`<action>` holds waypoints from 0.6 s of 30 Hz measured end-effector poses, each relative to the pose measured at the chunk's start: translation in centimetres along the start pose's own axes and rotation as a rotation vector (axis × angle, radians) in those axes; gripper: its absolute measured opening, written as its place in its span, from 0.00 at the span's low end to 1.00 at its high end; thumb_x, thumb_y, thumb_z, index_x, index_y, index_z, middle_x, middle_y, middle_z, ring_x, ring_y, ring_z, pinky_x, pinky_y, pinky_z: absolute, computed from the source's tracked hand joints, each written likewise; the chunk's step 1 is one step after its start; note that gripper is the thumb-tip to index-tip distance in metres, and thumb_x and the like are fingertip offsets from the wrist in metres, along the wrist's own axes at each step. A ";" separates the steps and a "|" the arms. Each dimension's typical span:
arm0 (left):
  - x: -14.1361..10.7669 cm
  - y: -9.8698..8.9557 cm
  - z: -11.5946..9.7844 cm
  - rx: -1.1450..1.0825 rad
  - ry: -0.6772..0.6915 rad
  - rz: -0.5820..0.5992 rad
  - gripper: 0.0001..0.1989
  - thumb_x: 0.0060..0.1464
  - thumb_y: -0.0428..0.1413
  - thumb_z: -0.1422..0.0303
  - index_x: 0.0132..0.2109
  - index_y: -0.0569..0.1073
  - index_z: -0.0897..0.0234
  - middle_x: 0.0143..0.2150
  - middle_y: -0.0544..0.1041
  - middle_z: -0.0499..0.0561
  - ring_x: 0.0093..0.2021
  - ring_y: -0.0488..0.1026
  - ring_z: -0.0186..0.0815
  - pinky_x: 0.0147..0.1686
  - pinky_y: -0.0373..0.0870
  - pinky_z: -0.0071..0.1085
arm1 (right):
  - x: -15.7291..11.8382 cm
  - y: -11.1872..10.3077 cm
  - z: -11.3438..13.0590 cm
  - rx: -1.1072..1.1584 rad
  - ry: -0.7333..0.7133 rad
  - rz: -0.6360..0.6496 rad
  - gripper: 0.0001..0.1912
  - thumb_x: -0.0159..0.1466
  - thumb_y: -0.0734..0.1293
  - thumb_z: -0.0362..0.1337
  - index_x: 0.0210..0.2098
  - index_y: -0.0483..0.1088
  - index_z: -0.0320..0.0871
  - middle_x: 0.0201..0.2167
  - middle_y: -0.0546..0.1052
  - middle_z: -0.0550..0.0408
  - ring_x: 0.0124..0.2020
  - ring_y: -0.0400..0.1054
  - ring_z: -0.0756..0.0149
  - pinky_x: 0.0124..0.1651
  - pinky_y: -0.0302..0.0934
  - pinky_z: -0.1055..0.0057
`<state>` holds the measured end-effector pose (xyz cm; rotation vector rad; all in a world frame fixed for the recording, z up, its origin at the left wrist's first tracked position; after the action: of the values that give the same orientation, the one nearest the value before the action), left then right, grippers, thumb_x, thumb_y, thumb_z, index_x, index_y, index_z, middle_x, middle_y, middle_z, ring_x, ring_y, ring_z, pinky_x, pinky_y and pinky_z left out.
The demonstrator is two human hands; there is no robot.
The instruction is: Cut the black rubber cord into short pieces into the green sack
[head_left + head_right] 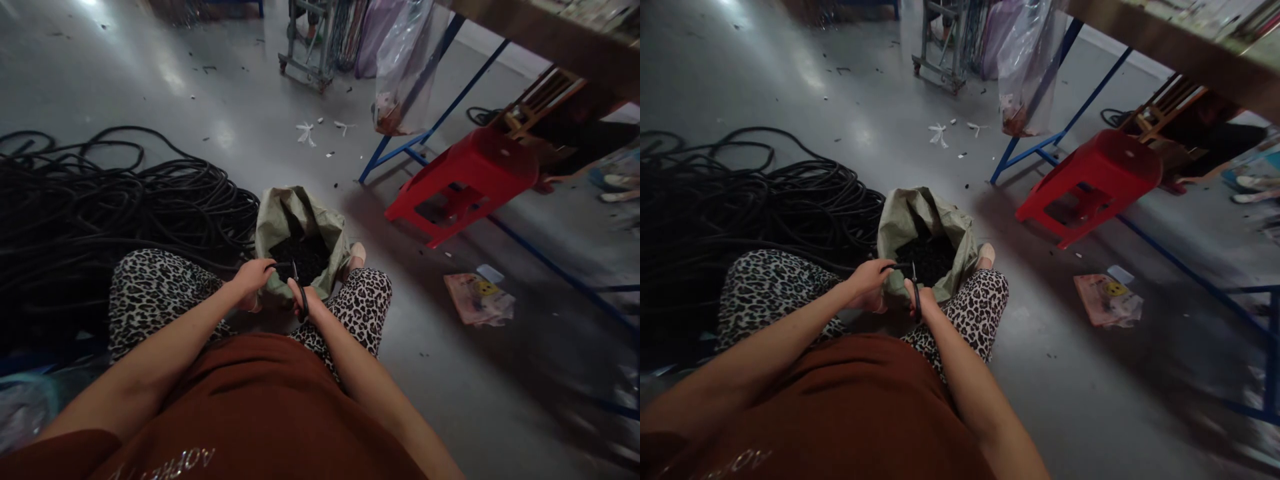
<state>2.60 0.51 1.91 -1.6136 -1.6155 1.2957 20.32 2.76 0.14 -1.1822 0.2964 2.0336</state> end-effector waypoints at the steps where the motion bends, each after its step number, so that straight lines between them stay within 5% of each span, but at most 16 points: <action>1: 0.0 0.0 0.0 -0.005 -0.004 0.002 0.17 0.55 0.45 0.63 0.49 0.71 0.59 0.47 0.75 0.50 0.46 0.71 0.36 0.46 0.65 0.28 | -0.1 0.0 0.1 0.004 0.001 0.020 0.29 0.58 0.58 0.59 0.26 0.66 0.36 0.12 0.65 0.56 0.11 0.60 0.70 0.13 0.56 0.76; 18: -0.1 0.3 -1.1 0.009 0.005 0.007 0.18 0.57 0.43 0.62 0.48 0.72 0.59 0.47 0.75 0.50 0.47 0.71 0.35 0.47 0.64 0.28 | 0.7 0.9 0.1 0.037 -0.038 0.110 0.28 0.58 0.59 0.59 0.29 0.65 0.36 0.15 0.67 0.55 0.14 0.64 0.70 0.16 0.58 0.78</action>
<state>3.70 0.68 2.16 -1.6172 -1.6001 1.2994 19.37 2.51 -0.48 -1.1255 0.3861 2.1334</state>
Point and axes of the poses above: each hand's wrist, its own x-axis towards the middle knuckle, its own y-axis out of the palm, z = x × y, the point moved 3 cm from there along x, towards the middle knuckle
